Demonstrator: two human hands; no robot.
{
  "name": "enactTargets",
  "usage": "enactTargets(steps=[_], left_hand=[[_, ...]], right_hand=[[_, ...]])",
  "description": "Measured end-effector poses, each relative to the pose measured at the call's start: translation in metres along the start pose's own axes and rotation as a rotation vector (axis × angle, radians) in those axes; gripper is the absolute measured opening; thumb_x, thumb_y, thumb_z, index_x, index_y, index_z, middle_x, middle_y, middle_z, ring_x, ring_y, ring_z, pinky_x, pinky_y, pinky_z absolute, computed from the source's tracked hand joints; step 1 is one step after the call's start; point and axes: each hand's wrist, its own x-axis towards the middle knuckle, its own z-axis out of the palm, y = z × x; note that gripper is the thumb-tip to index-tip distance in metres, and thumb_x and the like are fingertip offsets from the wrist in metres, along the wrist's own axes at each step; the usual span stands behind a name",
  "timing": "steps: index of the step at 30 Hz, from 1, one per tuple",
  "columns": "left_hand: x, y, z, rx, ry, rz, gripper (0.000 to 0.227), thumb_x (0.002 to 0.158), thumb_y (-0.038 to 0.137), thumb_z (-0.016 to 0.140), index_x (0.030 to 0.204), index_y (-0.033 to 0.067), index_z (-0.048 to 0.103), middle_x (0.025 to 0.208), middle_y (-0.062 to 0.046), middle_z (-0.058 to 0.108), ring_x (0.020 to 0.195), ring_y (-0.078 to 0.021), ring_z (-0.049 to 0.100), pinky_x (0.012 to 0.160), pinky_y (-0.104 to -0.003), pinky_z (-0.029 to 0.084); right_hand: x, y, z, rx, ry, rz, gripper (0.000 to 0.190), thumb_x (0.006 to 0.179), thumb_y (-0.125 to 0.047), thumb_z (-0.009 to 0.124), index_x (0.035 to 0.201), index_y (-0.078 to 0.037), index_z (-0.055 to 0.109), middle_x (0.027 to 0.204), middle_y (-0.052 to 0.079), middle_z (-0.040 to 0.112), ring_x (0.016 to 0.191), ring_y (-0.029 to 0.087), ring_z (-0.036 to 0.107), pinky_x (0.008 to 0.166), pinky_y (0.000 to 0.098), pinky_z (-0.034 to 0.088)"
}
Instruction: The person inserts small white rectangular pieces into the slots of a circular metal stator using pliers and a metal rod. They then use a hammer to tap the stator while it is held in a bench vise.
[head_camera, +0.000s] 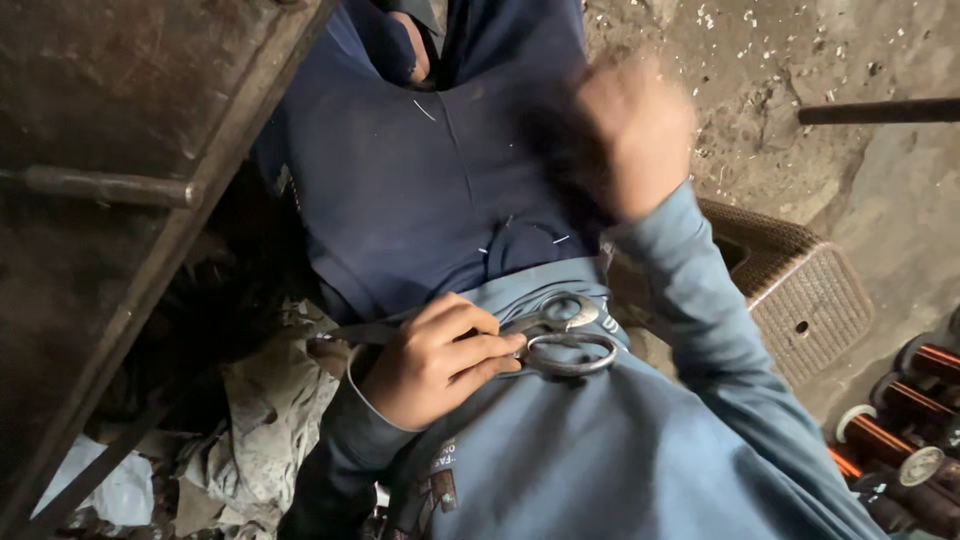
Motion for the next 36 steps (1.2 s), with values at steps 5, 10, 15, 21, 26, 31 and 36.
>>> enactTargets(steps=[5, 10, 15, 21, 26, 31, 36], left_hand=[[0.001, -0.001, -0.001, -0.004, 0.02, -0.006, 0.024, 0.082, 0.012, 0.086, 0.104, 0.0056, 0.077, 0.093, -0.006, 0.066, 0.087, -0.0247, 0.062, 0.076, -0.036, 0.054], [0.001, -0.005, -0.002, -0.009, -0.013, 0.024, 0.024, 0.082, 0.012, 0.085, 0.103, 0.0051, 0.077, 0.092, -0.006, 0.065, 0.085, -0.0253, 0.061, 0.075, -0.037, 0.052], [0.004, -0.007, -0.002, -0.013, 0.023, 0.015, 0.023, 0.082, 0.013, 0.085, 0.103, 0.0059, 0.077, 0.092, -0.005, 0.065, 0.085, -0.0242, 0.062, 0.074, -0.036, 0.053], [0.007, -0.007, -0.01, -0.006, 0.019, 0.005, 0.023, 0.082, 0.014, 0.085, 0.103, 0.0066, 0.077, 0.093, -0.005, 0.066, 0.086, -0.0245, 0.062, 0.075, -0.036, 0.052], [0.008, -0.002, -0.019, 0.096, 0.05, -0.041, 0.024, 0.081, 0.019, 0.084, 0.103, 0.0101, 0.077, 0.095, -0.005, 0.066, 0.088, -0.0241, 0.065, 0.078, -0.038, 0.051], [0.014, -0.005, -0.019, 0.091, 0.031, -0.087, 0.022, 0.083, 0.019, 0.084, 0.102, 0.0098, 0.077, 0.096, -0.005, 0.068, 0.088, -0.0237, 0.065, 0.078, -0.038, 0.051], [0.029, -0.014, -0.027, 0.056, -0.003, -0.064, 0.022, 0.083, 0.02, 0.083, 0.101, 0.0096, 0.077, 0.095, -0.005, 0.069, 0.087, -0.0234, 0.066, 0.077, -0.038, 0.052]], right_hand=[[0.003, -0.025, -0.01, -0.029, 0.073, -0.252, 0.054, 0.091, -0.018, 0.07, 0.144, -0.02, 0.064, 0.153, 0.012, 0.059, 0.145, 0.033, 0.048, 0.12, 0.0548, 0.038], [0.057, -0.035, -0.014, 0.037, -0.059, -0.674, 0.051, 0.094, -0.029, 0.065, 0.144, -0.017, 0.063, 0.15, 0.011, 0.057, 0.143, 0.03, 0.049, 0.113, 0.0722, 0.03], [0.091, 0.017, 0.0, -0.042, 0.022, -0.08, 0.054, 0.096, -0.045, 0.063, 0.146, -0.024, 0.059, 0.151, 0.013, 0.053, 0.142, 0.037, 0.048, 0.11, 0.0748, 0.028], [0.11, -0.016, 0.003, 0.131, -0.135, -0.71, 0.064, 0.095, -0.063, 0.062, 0.15, -0.031, 0.054, 0.151, 0.016, 0.049, 0.139, 0.046, 0.045, 0.105, 0.0784, 0.025], [0.115, 0.001, -0.026, -0.012, -0.052, -0.128, 0.057, 0.116, -0.043, 0.055, 0.165, -0.015, 0.044, 0.166, 0.023, 0.039, 0.152, 0.053, 0.034, 0.122, 0.0778, 0.017], [0.048, 0.015, 0.011, 0.131, -0.289, -0.686, 0.06, 0.091, -0.05, 0.07, 0.145, -0.029, 0.057, 0.161, 0.01, 0.043, 0.15, 0.035, 0.03, 0.119, 0.0705, 0.014], [0.036, 0.039, 0.002, 0.022, -0.127, 0.008, 0.071, 0.104, -0.047, 0.068, 0.163, -0.013, 0.049, 0.169, 0.024, 0.033, 0.157, 0.048, 0.026, 0.127, 0.0693, 0.015]])
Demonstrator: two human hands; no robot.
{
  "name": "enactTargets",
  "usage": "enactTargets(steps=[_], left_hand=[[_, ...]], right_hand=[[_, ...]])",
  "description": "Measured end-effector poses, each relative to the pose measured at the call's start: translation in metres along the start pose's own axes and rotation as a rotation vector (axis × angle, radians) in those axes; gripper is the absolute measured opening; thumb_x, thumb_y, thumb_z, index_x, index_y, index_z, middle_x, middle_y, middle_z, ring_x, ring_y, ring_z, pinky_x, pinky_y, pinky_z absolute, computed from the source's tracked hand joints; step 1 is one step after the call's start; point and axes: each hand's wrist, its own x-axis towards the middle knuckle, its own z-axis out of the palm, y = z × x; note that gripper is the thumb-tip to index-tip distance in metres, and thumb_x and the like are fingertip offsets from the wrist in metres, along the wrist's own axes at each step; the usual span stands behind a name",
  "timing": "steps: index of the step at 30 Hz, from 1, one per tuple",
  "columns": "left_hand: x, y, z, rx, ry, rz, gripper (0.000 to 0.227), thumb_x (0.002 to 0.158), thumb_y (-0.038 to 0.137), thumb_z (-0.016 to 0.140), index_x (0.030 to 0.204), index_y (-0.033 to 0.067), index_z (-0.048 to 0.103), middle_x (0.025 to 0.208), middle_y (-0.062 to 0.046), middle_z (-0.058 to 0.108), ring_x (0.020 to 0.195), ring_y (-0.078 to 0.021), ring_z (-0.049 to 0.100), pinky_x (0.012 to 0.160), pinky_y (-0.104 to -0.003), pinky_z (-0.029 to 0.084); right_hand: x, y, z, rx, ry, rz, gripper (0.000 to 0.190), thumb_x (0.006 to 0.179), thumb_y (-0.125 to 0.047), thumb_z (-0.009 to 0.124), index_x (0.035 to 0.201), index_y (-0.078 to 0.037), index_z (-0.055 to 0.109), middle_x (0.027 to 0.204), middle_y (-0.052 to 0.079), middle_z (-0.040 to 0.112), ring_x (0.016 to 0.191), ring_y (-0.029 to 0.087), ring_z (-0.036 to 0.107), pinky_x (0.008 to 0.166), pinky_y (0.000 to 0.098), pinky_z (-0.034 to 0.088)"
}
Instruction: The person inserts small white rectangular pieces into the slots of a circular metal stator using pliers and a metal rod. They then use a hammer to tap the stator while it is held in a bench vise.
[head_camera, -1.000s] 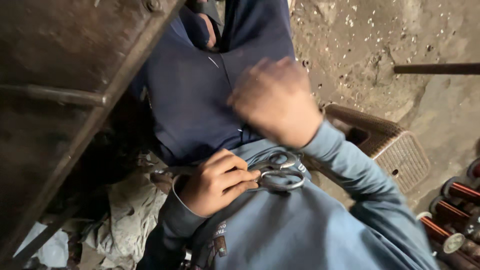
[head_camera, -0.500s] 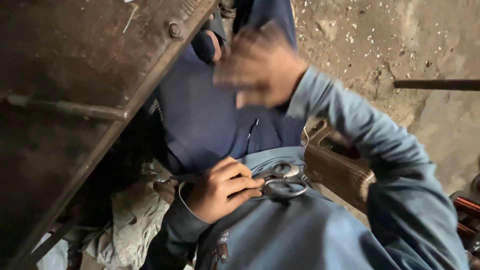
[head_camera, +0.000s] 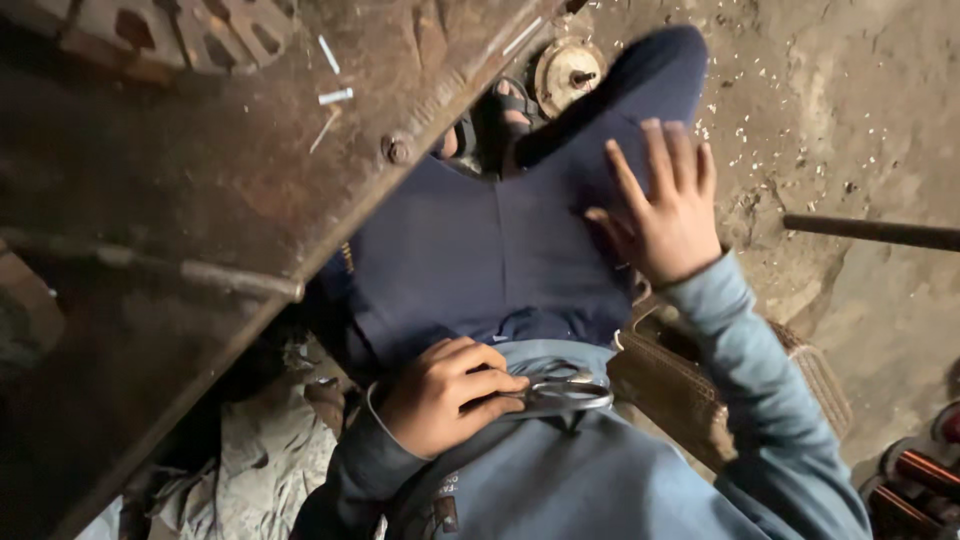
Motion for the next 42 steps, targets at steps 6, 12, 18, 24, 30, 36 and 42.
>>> enactTargets(steps=[6, 12, 18, 24, 30, 36, 42], left_hand=[[0.021, -0.008, 0.001, -0.081, -0.045, -0.046, 0.019, 0.084, 0.018, 0.083, 0.1, 0.0087, 0.077, 0.092, -0.006, 0.068, 0.085, -0.0247, 0.067, 0.077, -0.038, 0.053], [0.023, -0.01, 0.005, -0.075, -0.053, -0.048, 0.018, 0.084, 0.016, 0.082, 0.099, 0.006, 0.077, 0.092, -0.007, 0.069, 0.083, -0.025, 0.067, 0.075, -0.037, 0.054], [0.018, -0.006, 0.006, -0.054, -0.005, -0.031, 0.019, 0.084, 0.014, 0.082, 0.1, 0.0065, 0.077, 0.094, -0.007, 0.07, 0.083, -0.0253, 0.067, 0.075, -0.037, 0.055], [0.027, 0.002, 0.001, 0.024, 0.045, -0.017, 0.021, 0.083, 0.014, 0.082, 0.103, 0.0077, 0.078, 0.093, -0.007, 0.071, 0.081, -0.0239, 0.068, 0.073, -0.036, 0.055], [0.027, -0.003, 0.006, 0.001, -0.009, -0.006, 0.02, 0.084, 0.012, 0.08, 0.103, 0.0065, 0.078, 0.094, -0.007, 0.071, 0.083, -0.0252, 0.068, 0.075, -0.036, 0.055], [0.026, 0.003, 0.008, 0.027, -0.013, -0.022, 0.02, 0.083, 0.01, 0.081, 0.102, 0.0063, 0.079, 0.092, -0.007, 0.071, 0.079, -0.025, 0.068, 0.072, -0.035, 0.055], [0.019, 0.003, 0.01, -0.05, -0.04, 0.091, 0.022, 0.084, 0.006, 0.079, 0.106, 0.0052, 0.078, 0.096, -0.005, 0.072, 0.086, -0.0231, 0.07, 0.075, -0.035, 0.054]], right_hand=[[-0.028, 0.013, -0.007, 0.082, -0.168, -0.526, 0.061, 0.076, -0.048, 0.076, 0.133, -0.027, 0.066, 0.148, 0.009, 0.055, 0.14, 0.039, 0.042, 0.112, 0.0703, 0.022], [-0.037, 0.029, -0.007, -0.268, -0.054, -0.189, 0.054, 0.084, -0.041, 0.073, 0.136, -0.032, 0.067, 0.151, 0.006, 0.056, 0.143, 0.032, 0.046, 0.119, 0.0643, 0.03], [0.032, 0.013, 0.006, 0.118, -0.208, -0.788, 0.052, 0.091, -0.047, 0.069, 0.139, -0.027, 0.065, 0.154, 0.007, 0.051, 0.143, 0.034, 0.042, 0.114, 0.0622, 0.031], [0.049, 0.033, -0.042, -0.244, 0.109, -0.159, 0.07, 0.096, -0.042, 0.073, 0.156, -0.011, 0.053, 0.164, 0.02, 0.039, 0.151, 0.043, 0.035, 0.12, 0.0644, 0.027], [0.0, 0.033, -0.014, 0.088, -0.182, -0.68, 0.065, 0.072, -0.039, 0.08, 0.13, -0.018, 0.06, 0.151, 0.011, 0.053, 0.141, 0.034, 0.048, 0.114, 0.068, 0.031], [-0.023, 0.041, -0.031, -0.121, 0.058, -0.119, 0.055, 0.081, -0.021, 0.069, 0.135, -0.01, 0.065, 0.147, 0.016, 0.061, 0.146, 0.038, 0.052, 0.123, 0.0593, 0.036], [-0.05, 0.033, -0.009, -0.065, -0.091, -0.151, 0.035, 0.087, -0.026, 0.063, 0.119, -0.015, 0.07, 0.126, 0.009, 0.065, 0.12, 0.028, 0.06, 0.102, 0.0516, 0.044]])
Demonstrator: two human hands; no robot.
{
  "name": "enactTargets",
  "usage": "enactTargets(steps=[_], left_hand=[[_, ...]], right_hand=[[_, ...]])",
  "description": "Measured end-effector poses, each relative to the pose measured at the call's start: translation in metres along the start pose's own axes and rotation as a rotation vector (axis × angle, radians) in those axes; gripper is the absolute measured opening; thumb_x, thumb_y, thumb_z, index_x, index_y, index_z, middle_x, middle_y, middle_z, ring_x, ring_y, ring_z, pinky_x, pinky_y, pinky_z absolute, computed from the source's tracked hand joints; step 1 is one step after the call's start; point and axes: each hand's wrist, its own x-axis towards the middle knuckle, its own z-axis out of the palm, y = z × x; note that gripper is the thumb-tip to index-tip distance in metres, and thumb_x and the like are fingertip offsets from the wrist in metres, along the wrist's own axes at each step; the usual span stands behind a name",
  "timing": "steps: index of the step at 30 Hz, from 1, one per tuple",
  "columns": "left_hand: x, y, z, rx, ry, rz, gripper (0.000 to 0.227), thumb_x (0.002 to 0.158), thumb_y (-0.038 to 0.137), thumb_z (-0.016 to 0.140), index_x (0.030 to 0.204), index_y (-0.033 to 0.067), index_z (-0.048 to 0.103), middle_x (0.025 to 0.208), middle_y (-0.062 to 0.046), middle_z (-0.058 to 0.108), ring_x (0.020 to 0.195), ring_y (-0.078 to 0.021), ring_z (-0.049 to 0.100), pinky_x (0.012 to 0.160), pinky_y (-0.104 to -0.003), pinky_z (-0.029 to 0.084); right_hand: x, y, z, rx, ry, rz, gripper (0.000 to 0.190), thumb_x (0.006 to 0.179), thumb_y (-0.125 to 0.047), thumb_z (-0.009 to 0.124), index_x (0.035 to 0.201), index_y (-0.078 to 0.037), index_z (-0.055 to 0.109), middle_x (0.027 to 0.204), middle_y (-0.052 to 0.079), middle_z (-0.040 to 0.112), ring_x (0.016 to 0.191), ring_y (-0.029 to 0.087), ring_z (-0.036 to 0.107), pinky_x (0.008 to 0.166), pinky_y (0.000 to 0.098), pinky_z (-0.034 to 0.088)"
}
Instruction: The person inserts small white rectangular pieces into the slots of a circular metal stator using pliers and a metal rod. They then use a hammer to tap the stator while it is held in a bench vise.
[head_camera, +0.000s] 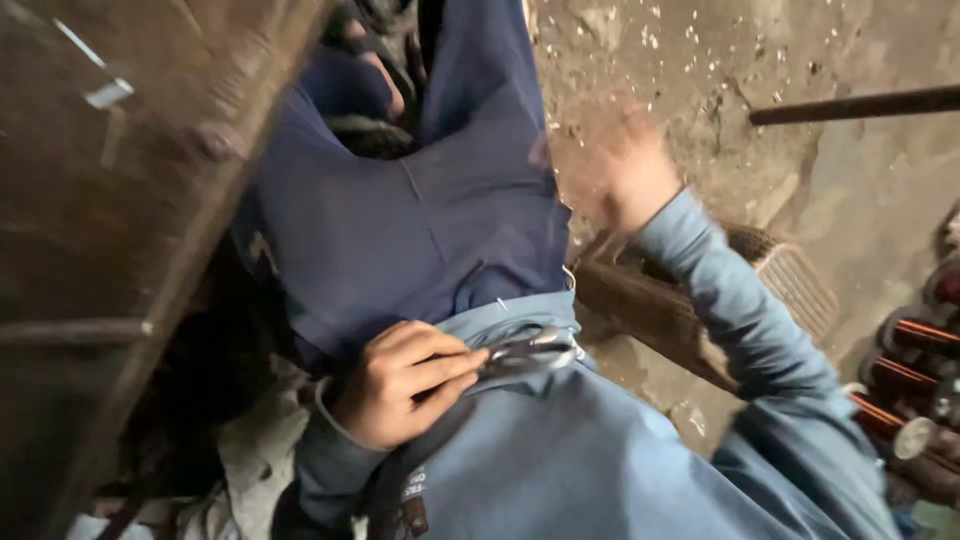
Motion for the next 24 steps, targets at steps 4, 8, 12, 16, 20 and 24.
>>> enactTargets(steps=[4, 8, 12, 16, 20, 24], left_hand=[[-0.011, 0.0, 0.0, 0.003, -0.02, 0.031, 0.023, 0.081, 0.009, 0.082, 0.104, 0.007, 0.079, 0.098, -0.005, 0.073, 0.088, -0.0239, 0.069, 0.075, -0.035, 0.052], [-0.015, -0.002, 0.007, 0.003, -0.043, 0.037, 0.021, 0.082, 0.008, 0.082, 0.104, 0.0075, 0.078, 0.099, -0.004, 0.074, 0.089, -0.0238, 0.069, 0.076, -0.035, 0.052], [-0.02, 0.003, 0.007, 0.006, -0.039, 0.012, 0.022, 0.082, 0.009, 0.082, 0.104, 0.0073, 0.079, 0.099, -0.005, 0.073, 0.09, -0.0238, 0.07, 0.075, -0.036, 0.052], [-0.021, 0.004, 0.008, 0.009, -0.04, 0.032, 0.022, 0.082, 0.009, 0.081, 0.104, 0.0073, 0.078, 0.1, -0.005, 0.073, 0.091, -0.0246, 0.069, 0.079, -0.036, 0.055], [-0.019, 0.006, 0.005, 0.035, -0.03, 0.031, 0.021, 0.082, 0.009, 0.082, 0.103, 0.0076, 0.079, 0.099, -0.005, 0.073, 0.09, -0.0245, 0.07, 0.078, -0.036, 0.054], [-0.019, 0.007, 0.007, 0.02, -0.034, 0.033, 0.02, 0.083, 0.009, 0.082, 0.103, 0.0079, 0.079, 0.099, -0.004, 0.073, 0.09, -0.0241, 0.07, 0.08, -0.036, 0.055]], right_hand=[[-0.024, -0.004, 0.004, 0.177, 0.3, -0.097, 0.036, 0.083, -0.007, 0.067, 0.118, -0.002, 0.071, 0.13, 0.017, 0.068, 0.127, 0.04, 0.061, 0.098, 0.0531, 0.049], [-0.031, -0.041, 0.029, 1.115, -0.405, -0.613, 0.043, 0.087, 0.0, 0.065, 0.129, -0.007, 0.067, 0.122, 0.016, 0.071, 0.113, 0.032, 0.069, 0.09, 0.0403, 0.058], [-0.029, -0.049, 0.016, 1.397, -0.575, 0.189, 0.067, 0.086, 0.009, 0.049, 0.151, -0.005, 0.047, 0.127, 0.016, 0.07, 0.107, 0.029, 0.07, 0.085, 0.0359, 0.056], [-0.053, -0.057, -0.011, 0.471, 0.472, 0.221, 0.066, 0.088, 0.016, 0.046, 0.152, 0.006, 0.034, 0.155, 0.029, 0.041, 0.148, 0.041, 0.043, 0.123, 0.0487, 0.038], [-0.045, -0.074, 0.004, 1.108, -0.029, -0.009, 0.067, 0.082, 0.013, 0.053, 0.148, 0.001, 0.048, 0.149, 0.023, 0.055, 0.141, 0.036, 0.053, 0.119, 0.0456, 0.04], [-0.048, -0.08, -0.005, 0.843, 0.13, 0.084, 0.068, 0.08, 0.01, 0.056, 0.147, 0.004, 0.046, 0.149, 0.025, 0.051, 0.137, 0.037, 0.052, 0.112, 0.043, 0.043]])
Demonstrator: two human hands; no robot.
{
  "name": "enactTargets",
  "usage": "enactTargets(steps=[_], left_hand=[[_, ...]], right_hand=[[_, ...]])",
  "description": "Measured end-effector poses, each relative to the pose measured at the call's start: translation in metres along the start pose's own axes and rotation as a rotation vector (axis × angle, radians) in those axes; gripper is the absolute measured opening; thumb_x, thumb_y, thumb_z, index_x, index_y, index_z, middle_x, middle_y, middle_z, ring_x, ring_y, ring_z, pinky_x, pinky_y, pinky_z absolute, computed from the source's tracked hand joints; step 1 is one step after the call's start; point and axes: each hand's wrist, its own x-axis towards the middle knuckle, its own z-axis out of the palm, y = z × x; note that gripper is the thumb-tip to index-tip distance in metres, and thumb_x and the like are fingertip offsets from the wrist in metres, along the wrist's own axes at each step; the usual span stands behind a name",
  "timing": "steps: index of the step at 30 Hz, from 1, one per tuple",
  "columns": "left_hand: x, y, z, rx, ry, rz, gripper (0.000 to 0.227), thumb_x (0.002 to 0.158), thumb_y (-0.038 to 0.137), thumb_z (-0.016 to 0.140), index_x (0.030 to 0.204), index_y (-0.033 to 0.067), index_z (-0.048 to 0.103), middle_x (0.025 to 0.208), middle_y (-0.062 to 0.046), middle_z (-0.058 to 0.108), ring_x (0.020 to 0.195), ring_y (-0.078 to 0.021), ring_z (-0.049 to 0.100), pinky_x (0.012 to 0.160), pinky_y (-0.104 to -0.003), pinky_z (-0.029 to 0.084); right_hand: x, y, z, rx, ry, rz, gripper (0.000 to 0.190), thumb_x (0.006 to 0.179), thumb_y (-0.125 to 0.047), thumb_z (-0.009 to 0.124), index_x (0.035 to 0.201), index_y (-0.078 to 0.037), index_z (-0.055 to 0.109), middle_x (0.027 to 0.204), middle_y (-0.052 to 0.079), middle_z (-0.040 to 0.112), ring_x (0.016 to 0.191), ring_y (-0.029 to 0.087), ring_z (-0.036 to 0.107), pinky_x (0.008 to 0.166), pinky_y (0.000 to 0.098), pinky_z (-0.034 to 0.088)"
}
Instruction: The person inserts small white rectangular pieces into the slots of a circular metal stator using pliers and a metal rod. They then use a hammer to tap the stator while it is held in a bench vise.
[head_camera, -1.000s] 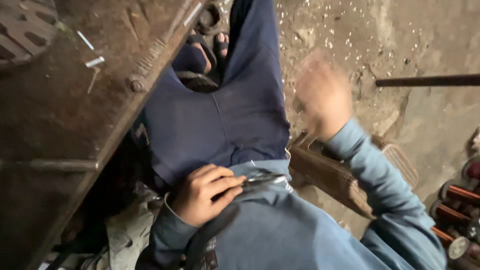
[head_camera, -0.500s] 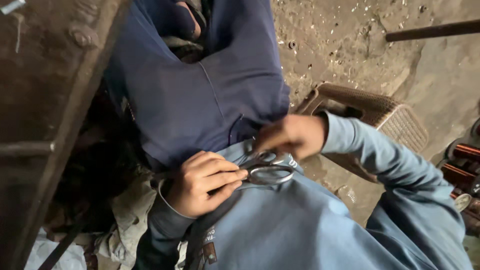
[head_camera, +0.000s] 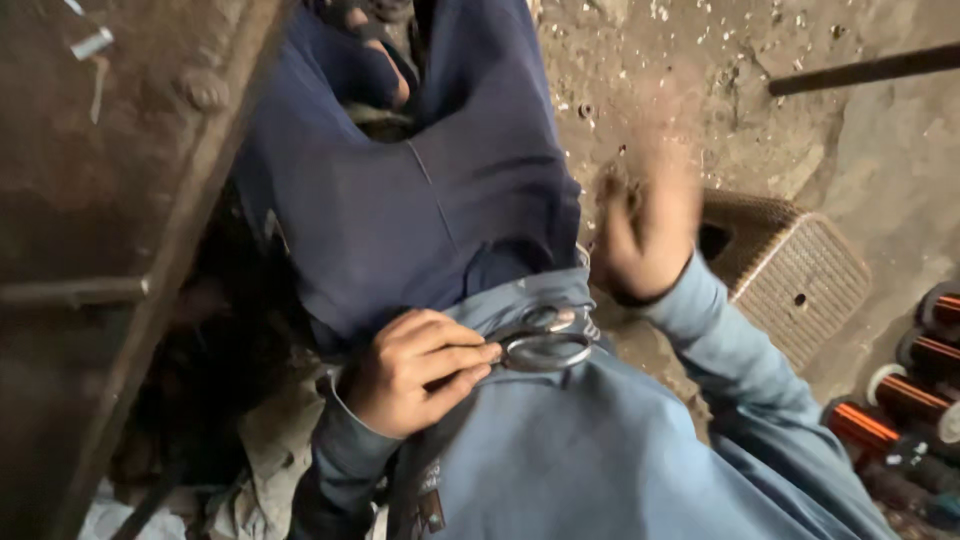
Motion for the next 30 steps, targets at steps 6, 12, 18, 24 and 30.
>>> enactTargets(steps=[6, 12, 18, 24, 30], left_hand=[[0.0, 0.002, 0.0, -0.007, 0.0, 0.009, 0.017, 0.083, 0.008, 0.081, 0.1, 0.0064, 0.078, 0.097, -0.004, 0.073, 0.089, -0.0233, 0.07, 0.078, -0.035, 0.054], [-0.014, 0.003, 0.003, -0.033, 0.062, -0.05, 0.014, 0.084, 0.007, 0.081, 0.097, 0.0058, 0.078, 0.098, -0.006, 0.075, 0.089, -0.0235, 0.072, 0.079, -0.034, 0.056], [-0.018, 0.002, 0.002, -0.032, 0.093, 0.008, 0.011, 0.085, 0.007, 0.081, 0.095, 0.0056, 0.077, 0.098, -0.007, 0.076, 0.089, -0.0232, 0.072, 0.08, -0.035, 0.056], [-0.025, -0.001, 0.002, -0.02, 0.091, 0.024, 0.012, 0.084, 0.008, 0.082, 0.095, 0.0053, 0.077, 0.098, -0.007, 0.076, 0.088, -0.0243, 0.072, 0.079, -0.035, 0.055], [-0.018, 0.002, -0.001, -0.016, 0.095, 0.033, 0.012, 0.084, 0.009, 0.081, 0.095, 0.0058, 0.077, 0.097, -0.007, 0.076, 0.088, -0.0245, 0.072, 0.081, -0.035, 0.057]], right_hand=[[0.011, -0.031, -0.012, 0.532, -0.317, 0.111, 0.041, 0.102, 0.013, 0.052, 0.141, 0.002, 0.059, 0.132, 0.02, 0.066, 0.127, 0.036, 0.063, 0.108, 0.0403, 0.051], [0.03, -0.039, -0.007, -0.333, 0.365, 0.032, 0.046, 0.096, 0.007, 0.066, 0.14, -0.002, 0.061, 0.14, 0.02, 0.06, 0.128, 0.034, 0.06, 0.111, 0.0418, 0.051], [0.067, -0.031, 0.014, -0.205, -0.33, -0.473, 0.041, 0.069, -0.012, 0.077, 0.109, -0.011, 0.073, 0.101, 0.004, 0.063, 0.091, 0.03, 0.056, 0.08, 0.0426, 0.047], [0.074, 0.0, 0.053, -0.477, -0.491, -0.582, 0.044, 0.059, -0.027, 0.071, 0.101, -0.013, 0.073, 0.098, 0.002, 0.064, 0.092, 0.028, 0.053, 0.073, 0.0423, 0.04], [0.084, -0.006, 0.035, -0.327, -0.578, -0.49, 0.037, 0.067, -0.024, 0.072, 0.097, -0.005, 0.063, 0.096, 0.01, 0.061, 0.091, 0.031, 0.055, 0.077, 0.0438, 0.043]])
